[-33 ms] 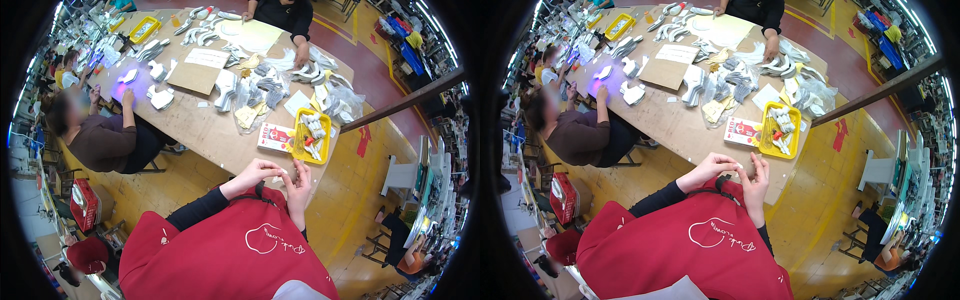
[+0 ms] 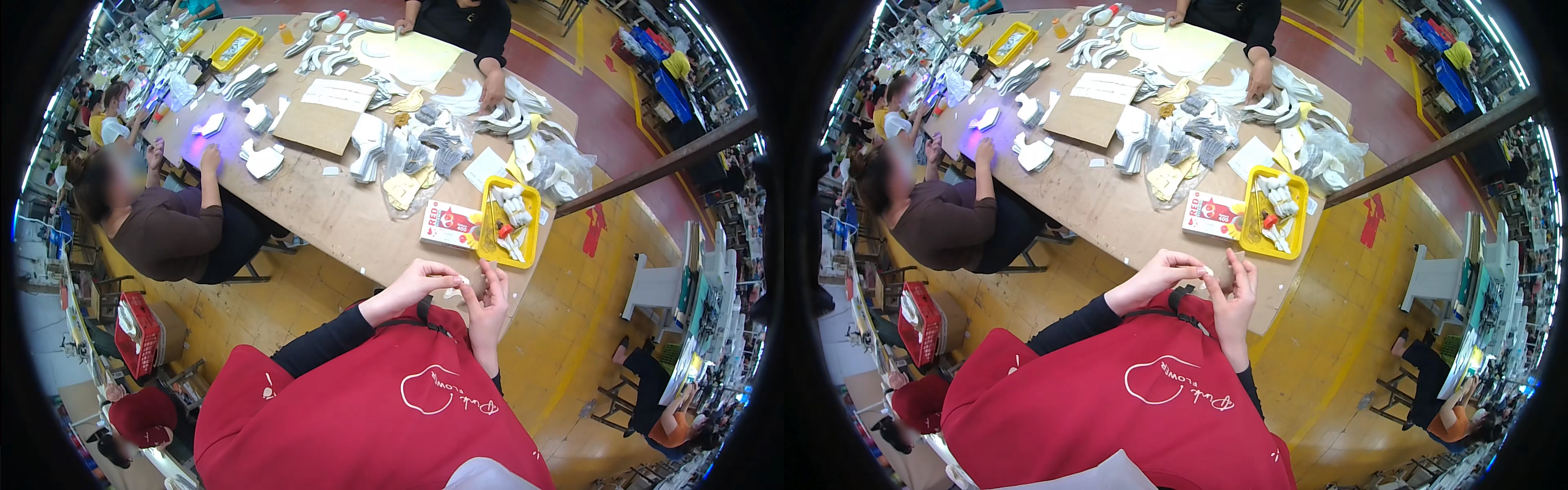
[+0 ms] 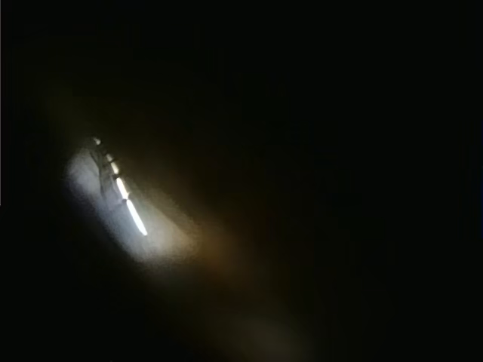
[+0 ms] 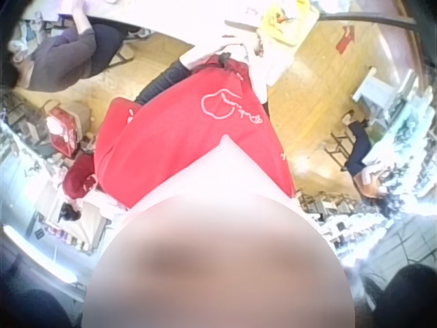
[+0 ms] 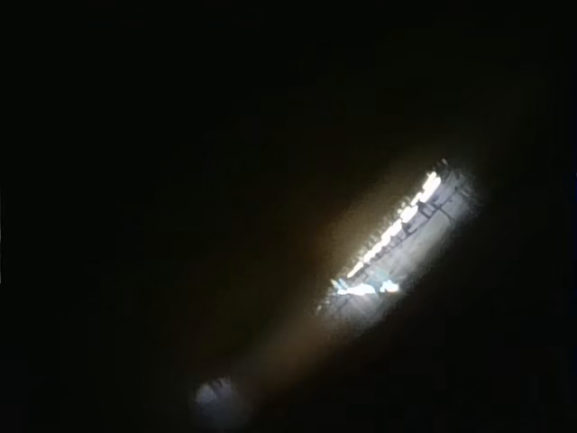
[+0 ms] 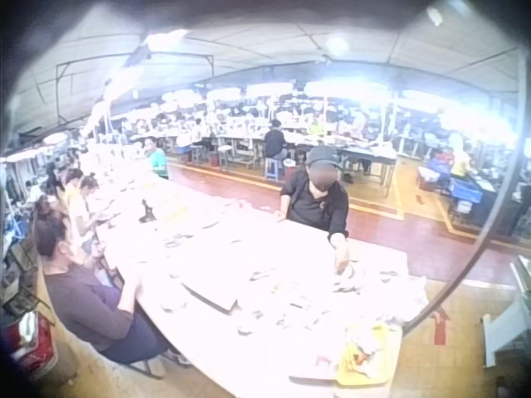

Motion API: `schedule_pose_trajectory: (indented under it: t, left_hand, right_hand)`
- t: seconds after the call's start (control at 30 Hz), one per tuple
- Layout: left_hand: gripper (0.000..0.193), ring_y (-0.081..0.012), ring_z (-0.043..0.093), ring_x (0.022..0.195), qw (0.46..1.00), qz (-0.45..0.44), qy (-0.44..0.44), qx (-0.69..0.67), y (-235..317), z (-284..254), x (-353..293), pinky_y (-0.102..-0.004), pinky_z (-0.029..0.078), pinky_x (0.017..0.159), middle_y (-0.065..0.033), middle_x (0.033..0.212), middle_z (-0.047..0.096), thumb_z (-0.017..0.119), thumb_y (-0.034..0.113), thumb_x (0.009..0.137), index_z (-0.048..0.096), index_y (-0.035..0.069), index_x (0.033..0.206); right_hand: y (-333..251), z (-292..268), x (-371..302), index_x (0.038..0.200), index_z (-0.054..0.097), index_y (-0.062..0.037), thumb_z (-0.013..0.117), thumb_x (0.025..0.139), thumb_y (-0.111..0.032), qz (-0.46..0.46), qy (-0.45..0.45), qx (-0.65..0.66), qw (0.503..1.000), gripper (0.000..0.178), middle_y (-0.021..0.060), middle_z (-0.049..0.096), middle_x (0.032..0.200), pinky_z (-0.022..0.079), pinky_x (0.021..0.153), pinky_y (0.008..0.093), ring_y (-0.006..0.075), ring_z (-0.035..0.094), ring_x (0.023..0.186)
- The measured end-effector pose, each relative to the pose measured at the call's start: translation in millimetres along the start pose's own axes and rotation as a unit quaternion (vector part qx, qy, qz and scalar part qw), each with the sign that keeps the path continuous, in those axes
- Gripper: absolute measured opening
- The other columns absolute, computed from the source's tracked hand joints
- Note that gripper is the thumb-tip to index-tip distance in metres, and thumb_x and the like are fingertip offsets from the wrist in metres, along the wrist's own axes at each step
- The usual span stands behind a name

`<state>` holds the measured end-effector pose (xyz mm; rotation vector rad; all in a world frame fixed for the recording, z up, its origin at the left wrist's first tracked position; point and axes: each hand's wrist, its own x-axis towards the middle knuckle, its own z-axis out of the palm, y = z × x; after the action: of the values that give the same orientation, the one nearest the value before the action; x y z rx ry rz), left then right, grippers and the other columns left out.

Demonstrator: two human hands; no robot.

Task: The person handles small white foam pieces at a shared workbench, peeling and folding them by hand. They place finished pieces into a yellow tray while coworkers nearby use UV lamps and other tools on similar materials.

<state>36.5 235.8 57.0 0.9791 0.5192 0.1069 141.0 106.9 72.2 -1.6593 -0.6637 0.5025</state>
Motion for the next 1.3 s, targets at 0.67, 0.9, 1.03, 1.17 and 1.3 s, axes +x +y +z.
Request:
schedule_pose_trajectory:
  t: [0.67,0.9,1.03,1.17,1.3]
  left_hand:
    - [0.016,-0.0045,0.054,0.085,0.995,-0.027,0.097,0.011,11,-3,5,-0.02,0.04,0.072,0.0031,0.09,0.063,0.066,0.017,0.089,0.065,0.006,0.1]
    - [0.011,0.002,0.029,0.054,0.994,-0.025,0.102,0.012,3,-5,8,-0.018,0.021,0.047,0.0105,0.076,0.052,0.066,0.02,0.09,0.063,0.012,0.097]
    - [0.013,0.0021,0.03,0.054,0.995,-0.046,0.083,0.003,2,-9,6,-0.0177,0.021,0.047,0.0099,0.077,0.053,0.067,0.021,0.09,0.062,0.011,0.097]
    - [0.013,0.0023,0.031,0.054,0.996,-0.055,0.071,0.014,0,-5,5,-0.0176,0.021,0.047,0.0107,0.075,0.05,0.067,0.021,0.09,0.061,0.011,0.096]
    - [0.012,0.0026,0.032,0.055,0.997,-0.054,0.052,0.036,3,0,3,-0.0177,0.022,0.047,0.0116,0.075,0.051,0.066,0.02,0.091,0.061,0.01,0.096]
  right_hand:
    - [3,-2,4,0.117,0.061,0.0047,0.063,0.09,-0.001,0.154,0.05,0.128,0.978,0.028,0.0043,0.066,0.089,0.048,0.062,0.0205,0.007,0.059,0.07]
    - [-1,-12,3,0.113,0.059,0.0032,0.061,0.093,-0.012,0.119,0.021,0.258,0.959,0.025,0.0006,0.063,0.075,0.038,0.054,0.0182,0.0041,0.053,0.06]
    - [-58,-84,8,0.119,0.054,0.0023,0.06,0.094,-0.029,-0.053,-0.142,0.595,0.789,0.04,0.0016,0.06,0.067,0.03,0.046,0.0208,0.0048,0.047,0.051]
    - [-146,-125,14,0.101,0.057,0.0031,0.059,0.094,-0.025,-0.221,-0.48,0.612,0.588,0.029,0.011,0.059,0.067,0.03,0.043,0.0276,0.0143,0.048,0.047]
    - [-217,-125,9,0.092,0.057,-0.0006,0.052,0.096,-0.02,-0.163,-0.569,0.558,0.581,0.021,0.0217,0.058,0.069,0.032,0.042,0.0322,0.0217,0.05,0.046]
